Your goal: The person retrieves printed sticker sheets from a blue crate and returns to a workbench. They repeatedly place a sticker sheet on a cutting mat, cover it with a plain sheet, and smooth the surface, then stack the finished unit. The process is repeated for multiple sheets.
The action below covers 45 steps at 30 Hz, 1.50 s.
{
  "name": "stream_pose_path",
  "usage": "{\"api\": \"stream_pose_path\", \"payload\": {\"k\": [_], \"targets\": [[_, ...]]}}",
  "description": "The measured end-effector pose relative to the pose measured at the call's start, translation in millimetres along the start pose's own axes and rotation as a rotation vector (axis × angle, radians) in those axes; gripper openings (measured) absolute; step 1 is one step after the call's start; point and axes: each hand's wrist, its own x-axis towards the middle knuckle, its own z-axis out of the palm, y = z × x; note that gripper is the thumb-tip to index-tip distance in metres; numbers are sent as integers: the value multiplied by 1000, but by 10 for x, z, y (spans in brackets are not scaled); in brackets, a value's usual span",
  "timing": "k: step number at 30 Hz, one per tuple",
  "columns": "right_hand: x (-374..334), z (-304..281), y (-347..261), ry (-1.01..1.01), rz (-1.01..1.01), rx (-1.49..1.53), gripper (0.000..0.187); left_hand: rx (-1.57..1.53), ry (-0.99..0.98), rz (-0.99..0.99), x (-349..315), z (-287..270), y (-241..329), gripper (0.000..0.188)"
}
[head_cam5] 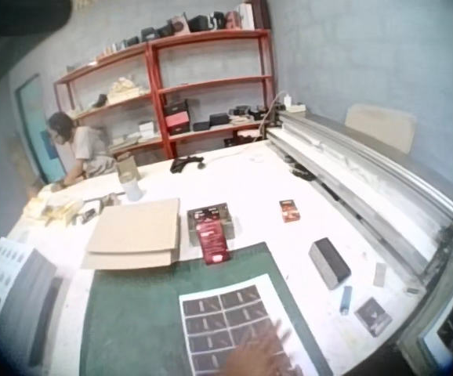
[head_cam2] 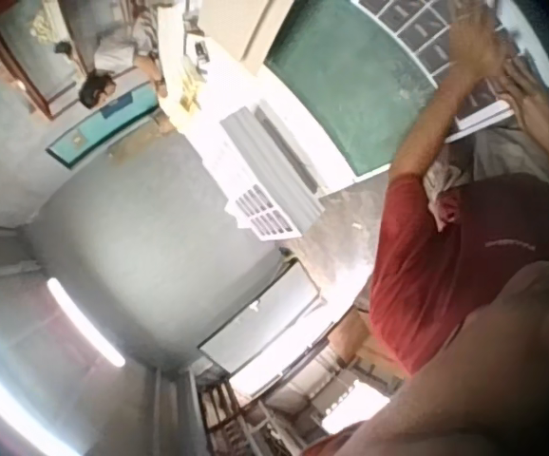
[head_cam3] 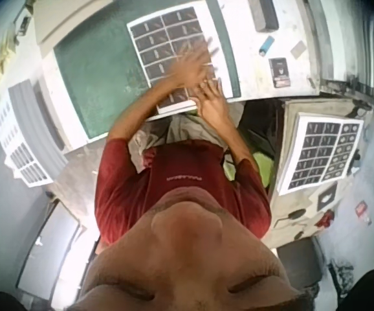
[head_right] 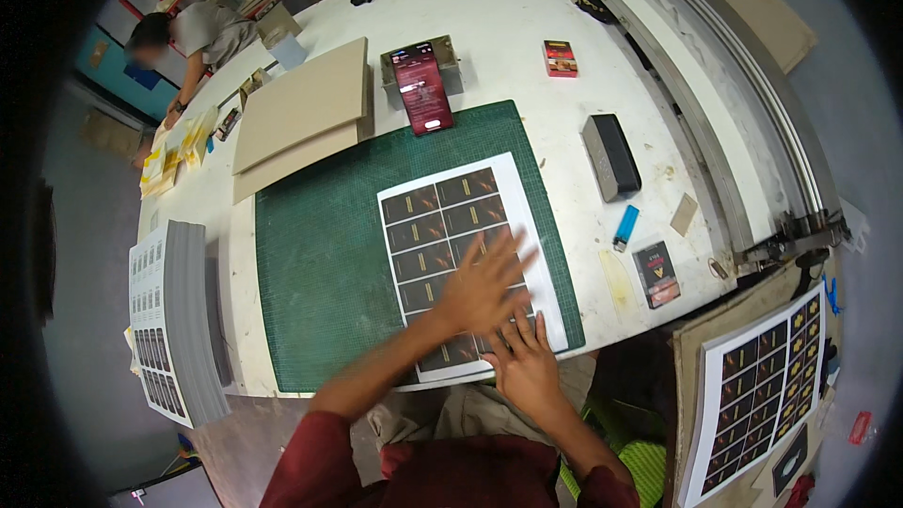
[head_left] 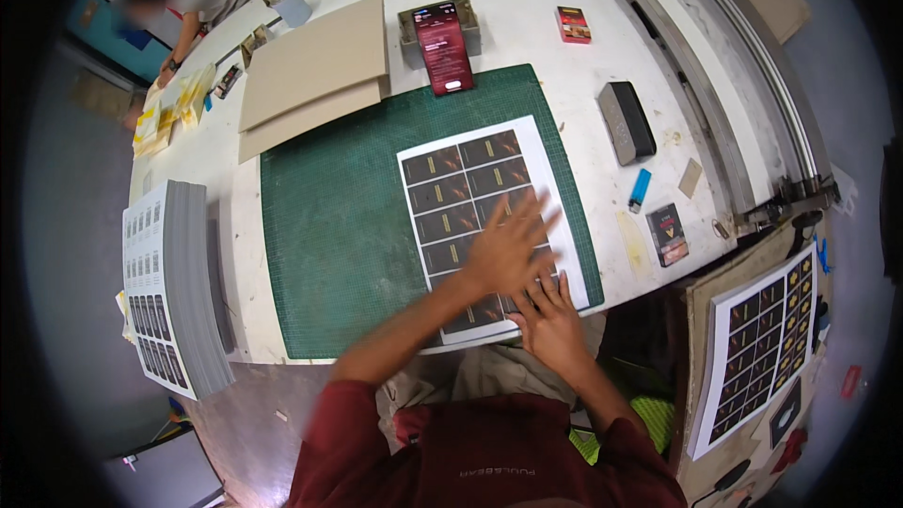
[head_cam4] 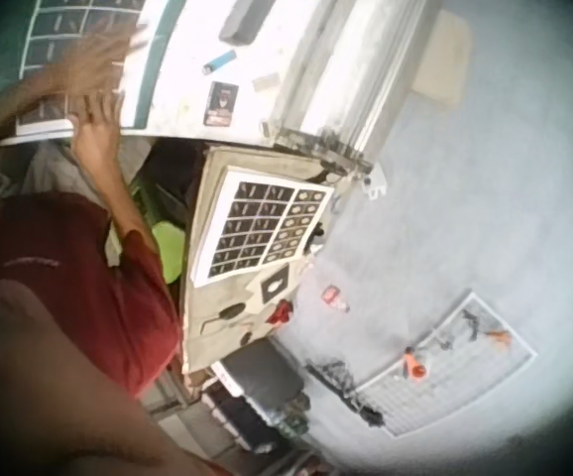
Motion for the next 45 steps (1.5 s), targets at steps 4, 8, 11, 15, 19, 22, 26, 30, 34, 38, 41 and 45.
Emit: {"api": "stream_pose_path", "payload": {"k": [4,8,11,15,19,22,26,30,34,38,41,45], "targets": [[-95,128,-174,91,80,-54,44,155,78,-229,651,23,-622,73],[-71,87,-236,114,124,14,44,70,24,-144,194,26,-314,73],[-224,-81,21,49,108,300,44,52,-72,-95,-266,-105,85,71],[-1009,-1429,324,714,508,-89,31,117,-151,-201,-755,-202,412,70],[-2435,-2255,1100,775,1383,-851,73,83,-132,-179,-863,-179,445,71],[-3616,-2219,1550,595,1847,-537,99,93,-127,-148,-721,-210,430,71],[-3774,-2118,1476,861,1712,-134,84,105,-133,-180,-681,-258,427,70],[-3915,-1954,1620,908,1685,-670,66,123,-135,-169,-678,-251,394,70],[-4032,-2014,1715,995,1670,-691,66,112,-130,-184,-703,-239,400,70],[-4663,-2302,1923,1317,1479,526,44,91,-140,-195,-663,-264,442,70],[-3975,-2680,1653,1349,1353,1154,33,87,-150,-219,-672,-271,438,70],[-4338,-2777,1938,1192,1274,473,32,62,-150,-207,-636,-240,423,70]]}}
